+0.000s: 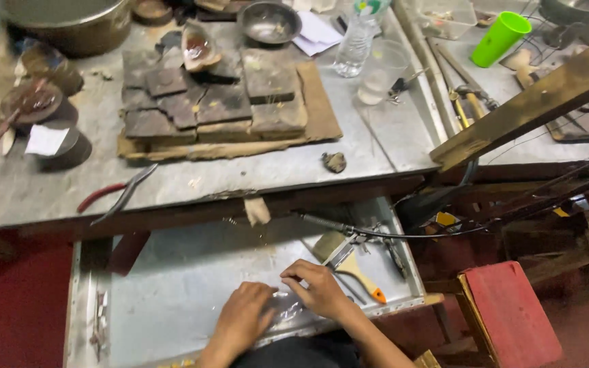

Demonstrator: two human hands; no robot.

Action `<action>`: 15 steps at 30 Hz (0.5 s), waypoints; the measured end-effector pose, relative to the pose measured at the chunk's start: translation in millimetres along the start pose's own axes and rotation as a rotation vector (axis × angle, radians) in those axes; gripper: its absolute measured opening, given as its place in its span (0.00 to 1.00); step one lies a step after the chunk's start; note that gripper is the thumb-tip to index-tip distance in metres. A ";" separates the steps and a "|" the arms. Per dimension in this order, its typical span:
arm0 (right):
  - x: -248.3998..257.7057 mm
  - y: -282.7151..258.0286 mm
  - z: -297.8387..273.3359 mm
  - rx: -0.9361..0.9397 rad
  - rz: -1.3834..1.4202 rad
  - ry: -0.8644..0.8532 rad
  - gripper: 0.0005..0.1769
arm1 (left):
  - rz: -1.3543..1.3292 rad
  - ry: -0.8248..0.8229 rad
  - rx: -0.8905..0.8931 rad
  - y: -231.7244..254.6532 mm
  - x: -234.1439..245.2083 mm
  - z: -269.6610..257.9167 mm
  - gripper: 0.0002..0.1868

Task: Polishing a small metal jewelry piece using a handheld rotary tool at a metalworking bench.

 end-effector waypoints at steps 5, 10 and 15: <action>32.1 28.6 -4.6 -0.139 -0.012 0.026 0.03 | 0.201 -0.190 -0.028 8.3 -29.9 3.1 0.28; 26.3 41.6 -1.7 -0.149 0.047 -0.057 0.05 | 0.241 -0.217 0.075 -6.9 -48.3 -0.5 0.17; 10.8 36.2 4.4 -0.112 0.026 -0.256 0.01 | 0.268 -0.066 0.030 -14.7 -63.0 -13.3 0.03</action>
Point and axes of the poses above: each hand's wrist, its own z-axis towards the middle knuckle, its own x-axis out of the back of the hand, y = z × x, the point moved 4 cm from there along z, towards the middle knuckle, and after that the axes turned 8 degrees about y, right-handed, at the moved point
